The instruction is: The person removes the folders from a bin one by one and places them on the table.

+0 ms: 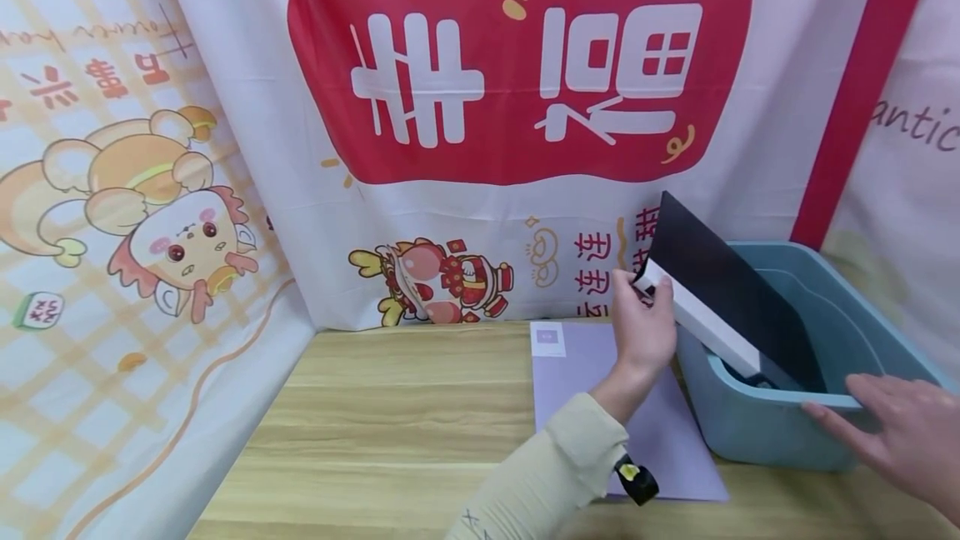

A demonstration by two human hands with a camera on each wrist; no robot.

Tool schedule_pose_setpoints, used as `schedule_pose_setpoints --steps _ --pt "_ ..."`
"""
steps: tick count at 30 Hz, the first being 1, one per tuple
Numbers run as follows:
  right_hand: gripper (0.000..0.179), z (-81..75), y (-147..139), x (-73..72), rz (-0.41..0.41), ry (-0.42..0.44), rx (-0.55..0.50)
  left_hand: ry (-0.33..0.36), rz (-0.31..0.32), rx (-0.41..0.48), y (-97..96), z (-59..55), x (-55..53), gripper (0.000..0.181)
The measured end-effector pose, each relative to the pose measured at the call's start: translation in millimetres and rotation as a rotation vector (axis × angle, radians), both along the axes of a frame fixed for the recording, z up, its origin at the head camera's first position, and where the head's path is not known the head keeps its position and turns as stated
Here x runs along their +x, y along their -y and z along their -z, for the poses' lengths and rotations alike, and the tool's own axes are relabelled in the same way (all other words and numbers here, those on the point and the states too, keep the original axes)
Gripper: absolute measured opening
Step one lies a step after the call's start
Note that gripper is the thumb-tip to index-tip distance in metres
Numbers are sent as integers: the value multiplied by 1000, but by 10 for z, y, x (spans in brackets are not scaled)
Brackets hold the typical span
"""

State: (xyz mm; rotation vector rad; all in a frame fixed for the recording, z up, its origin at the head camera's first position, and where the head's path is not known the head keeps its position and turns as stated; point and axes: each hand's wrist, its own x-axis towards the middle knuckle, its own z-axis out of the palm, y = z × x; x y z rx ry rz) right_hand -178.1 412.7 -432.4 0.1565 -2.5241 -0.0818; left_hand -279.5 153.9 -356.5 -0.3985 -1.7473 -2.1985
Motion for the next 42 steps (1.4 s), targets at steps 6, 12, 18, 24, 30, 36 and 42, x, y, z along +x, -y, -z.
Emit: schedule_pose_setpoints --steps 6,12,18,24,30,36,42 --pt "60 12 7 8 11 18 4 35 -22 36 21 1 5 18" --pt "61 15 0 12 14 6 -1 16 -38 63 34 -13 -1 17" --pt "61 6 -7 3 10 -3 -1 -43 -46 50 85 -78 51 18" --pt "61 13 5 7 19 2 -4 -103 -62 48 155 -170 87 18" --pt "62 19 7 10 24 10 -5 -107 -47 78 240 -243 102 17" --pt "61 5 13 9 31 19 -6 -119 -57 79 329 -305 107 16" --pt "62 -4 22 12 31 10 3 -125 -28 113 419 -347 99 16"
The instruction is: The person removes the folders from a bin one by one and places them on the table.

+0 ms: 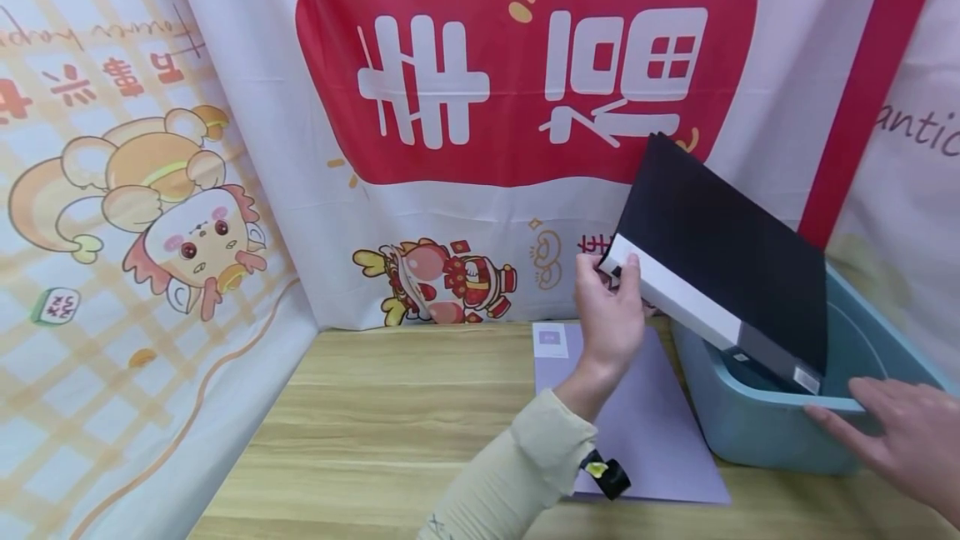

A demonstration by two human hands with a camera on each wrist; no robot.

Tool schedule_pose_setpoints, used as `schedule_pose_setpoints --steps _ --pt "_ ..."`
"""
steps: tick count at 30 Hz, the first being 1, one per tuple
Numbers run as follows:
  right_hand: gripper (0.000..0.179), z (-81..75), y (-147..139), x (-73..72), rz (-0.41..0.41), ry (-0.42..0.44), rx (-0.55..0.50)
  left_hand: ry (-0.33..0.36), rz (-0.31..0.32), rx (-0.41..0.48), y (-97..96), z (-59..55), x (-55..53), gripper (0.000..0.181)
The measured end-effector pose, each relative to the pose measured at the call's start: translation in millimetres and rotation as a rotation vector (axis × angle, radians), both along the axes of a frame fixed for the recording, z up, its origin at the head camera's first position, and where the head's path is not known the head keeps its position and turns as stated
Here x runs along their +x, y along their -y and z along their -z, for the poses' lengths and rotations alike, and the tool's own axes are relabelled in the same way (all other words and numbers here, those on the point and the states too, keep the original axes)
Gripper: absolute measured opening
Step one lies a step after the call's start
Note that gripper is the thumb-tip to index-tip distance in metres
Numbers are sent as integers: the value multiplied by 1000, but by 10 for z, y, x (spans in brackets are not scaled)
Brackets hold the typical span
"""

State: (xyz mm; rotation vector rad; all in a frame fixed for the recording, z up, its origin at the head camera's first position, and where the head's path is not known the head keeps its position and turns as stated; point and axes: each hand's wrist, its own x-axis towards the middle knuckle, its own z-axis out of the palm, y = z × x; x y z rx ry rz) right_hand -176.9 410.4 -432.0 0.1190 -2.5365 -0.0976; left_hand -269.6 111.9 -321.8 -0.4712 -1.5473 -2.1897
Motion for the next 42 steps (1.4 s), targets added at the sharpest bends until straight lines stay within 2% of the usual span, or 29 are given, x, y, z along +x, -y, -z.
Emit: schedule_pose_setpoints --steps 4,9,16,20,30,42 --pt "63 13 -2 -10 -16 -38 6 4 -20 -5 67 -17 -19 16" --pt "62 30 -11 -16 -31 -45 -6 10 -34 -3 151 -37 -57 18" --pt "59 27 -15 -7 -13 -4 -25 26 58 96 226 -53 -116 19" --pt "59 27 -19 -6 1 13 -19 42 88 124 258 -62 -123 18" --pt "59 36 -16 -6 5 11 -19 8 12 46 368 -61 -151 19" --pt "58 7 -11 -23 7 41 -26 -11 -23 14 536 -76 -160 19"
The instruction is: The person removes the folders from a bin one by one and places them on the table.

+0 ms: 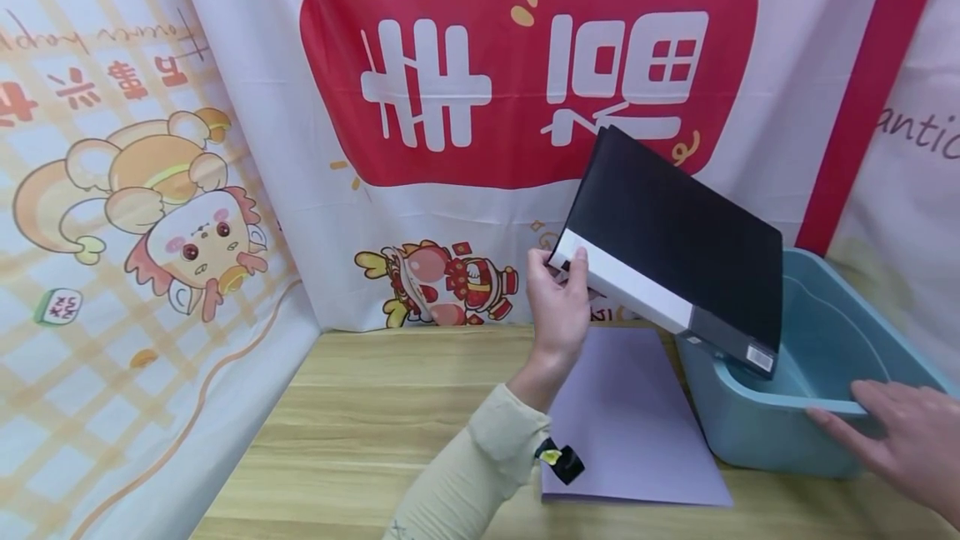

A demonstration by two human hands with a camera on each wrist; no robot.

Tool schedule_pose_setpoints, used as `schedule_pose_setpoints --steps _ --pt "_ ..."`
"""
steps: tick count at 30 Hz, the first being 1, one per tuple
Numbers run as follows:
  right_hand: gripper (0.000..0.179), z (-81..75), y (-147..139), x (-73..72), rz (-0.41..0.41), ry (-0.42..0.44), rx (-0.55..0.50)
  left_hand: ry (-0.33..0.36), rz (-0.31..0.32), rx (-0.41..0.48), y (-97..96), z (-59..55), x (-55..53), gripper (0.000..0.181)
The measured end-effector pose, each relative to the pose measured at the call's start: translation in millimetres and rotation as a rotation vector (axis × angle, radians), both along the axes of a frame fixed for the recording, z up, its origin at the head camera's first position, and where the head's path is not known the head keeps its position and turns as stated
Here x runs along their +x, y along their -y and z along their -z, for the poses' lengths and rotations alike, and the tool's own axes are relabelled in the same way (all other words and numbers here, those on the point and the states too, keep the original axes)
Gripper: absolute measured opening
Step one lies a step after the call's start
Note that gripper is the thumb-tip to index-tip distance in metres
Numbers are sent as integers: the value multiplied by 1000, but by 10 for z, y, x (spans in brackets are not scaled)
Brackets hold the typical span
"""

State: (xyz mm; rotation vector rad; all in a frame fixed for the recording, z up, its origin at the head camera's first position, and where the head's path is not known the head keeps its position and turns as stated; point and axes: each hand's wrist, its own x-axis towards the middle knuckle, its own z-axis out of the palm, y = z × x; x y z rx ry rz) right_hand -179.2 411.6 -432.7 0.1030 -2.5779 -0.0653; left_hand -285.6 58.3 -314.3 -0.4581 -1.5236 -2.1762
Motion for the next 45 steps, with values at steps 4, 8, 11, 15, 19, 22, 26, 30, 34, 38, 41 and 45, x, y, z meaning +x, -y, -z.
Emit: schedule_pose_setpoints --steps 4,8,11,15,19,22,26,30,34,38,41,45 --pt "58 6 0 -2 1 2 -1 9 7 22 57 -4 -4 19" --pt "58 18 -1 -2 -9 -14 -4 11 21 43 114 -14 -8 19" --pt "58 25 -1 -2 -19 -30 -8 12 18 35 152 -23 -10 20" --pt "59 21 -2 -8 -18 -28 -8 8 6 20 197 -33 -23 20" --pt "59 -2 -5 -11 2 12 -4 2 32 48 252 -46 -34 20" --pt "59 -6 -5 -10 4 18 -1 1 49 72 307 -59 -40 21" --pt "59 1 -2 -4 -2 2 1 -11 43 90 388 -84 -50 22" --pt "59 8 -3 1 -10 -16 -4 -23 14 100 453 -109 -62 21" --pt "59 22 0 2 -35 -54 -7 -28 6 118 509 -126 -71 20" --pt "60 26 -1 -1 -58 -84 -10 -32 7 136 578 -136 -89 19" --pt "59 27 -1 -5 -69 -100 -13 -28 -5 137 638 -143 -100 19" --pt "60 38 -4 -9 -81 -117 -17 -23 -11 143 724 -149 -104 18"
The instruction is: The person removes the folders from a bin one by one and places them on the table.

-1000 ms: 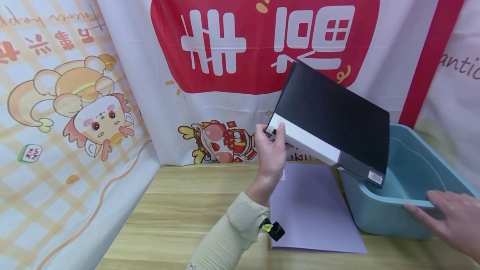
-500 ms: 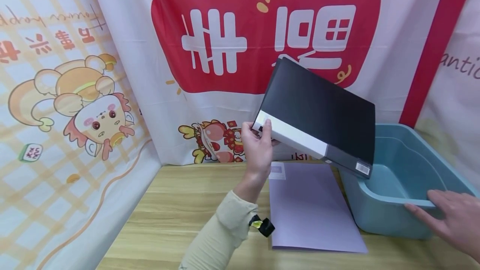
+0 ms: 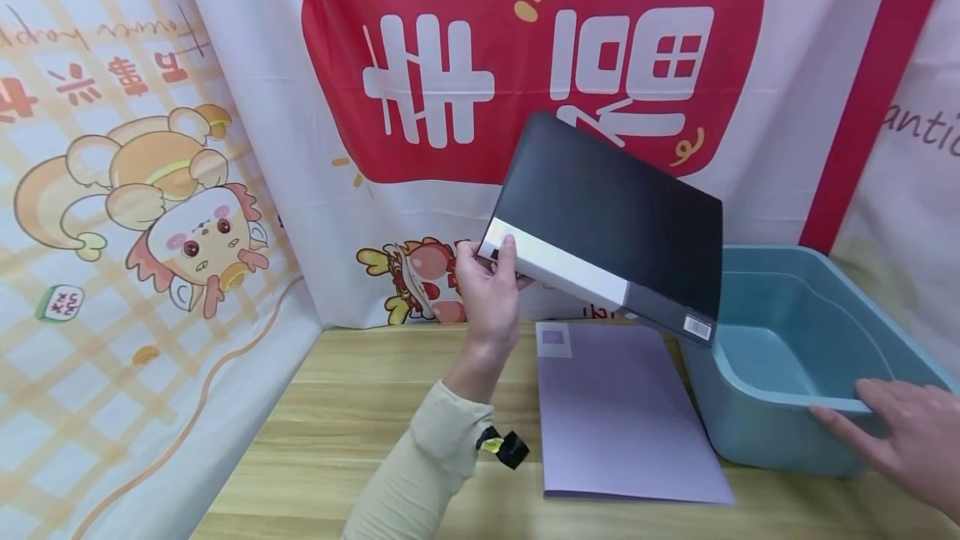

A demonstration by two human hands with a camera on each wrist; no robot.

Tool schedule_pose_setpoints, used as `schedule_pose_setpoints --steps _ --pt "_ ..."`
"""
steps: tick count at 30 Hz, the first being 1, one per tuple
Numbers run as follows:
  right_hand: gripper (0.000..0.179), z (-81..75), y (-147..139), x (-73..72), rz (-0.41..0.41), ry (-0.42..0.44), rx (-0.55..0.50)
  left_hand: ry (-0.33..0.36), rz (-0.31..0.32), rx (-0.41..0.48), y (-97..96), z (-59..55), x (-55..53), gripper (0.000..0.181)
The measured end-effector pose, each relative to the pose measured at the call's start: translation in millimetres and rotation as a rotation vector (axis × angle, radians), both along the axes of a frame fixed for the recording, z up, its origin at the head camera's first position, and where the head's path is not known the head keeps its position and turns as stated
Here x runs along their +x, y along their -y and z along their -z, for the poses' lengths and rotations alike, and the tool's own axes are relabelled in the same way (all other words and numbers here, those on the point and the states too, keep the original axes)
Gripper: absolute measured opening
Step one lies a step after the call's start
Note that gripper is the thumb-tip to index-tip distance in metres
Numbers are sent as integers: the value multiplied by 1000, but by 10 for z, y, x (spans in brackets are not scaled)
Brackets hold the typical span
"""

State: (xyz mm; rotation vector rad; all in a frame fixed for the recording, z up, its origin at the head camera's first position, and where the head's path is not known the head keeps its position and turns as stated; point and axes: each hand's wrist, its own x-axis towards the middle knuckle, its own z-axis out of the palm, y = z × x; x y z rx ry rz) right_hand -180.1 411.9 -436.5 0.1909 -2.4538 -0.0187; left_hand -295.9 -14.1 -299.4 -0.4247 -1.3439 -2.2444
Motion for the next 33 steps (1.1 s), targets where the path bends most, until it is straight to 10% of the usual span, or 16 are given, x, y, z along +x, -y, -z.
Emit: schedule_pose_setpoints --steps 33 --pt "60 -17 -5 8 71 100 4 104 -96 -29 611 171 -102 17"
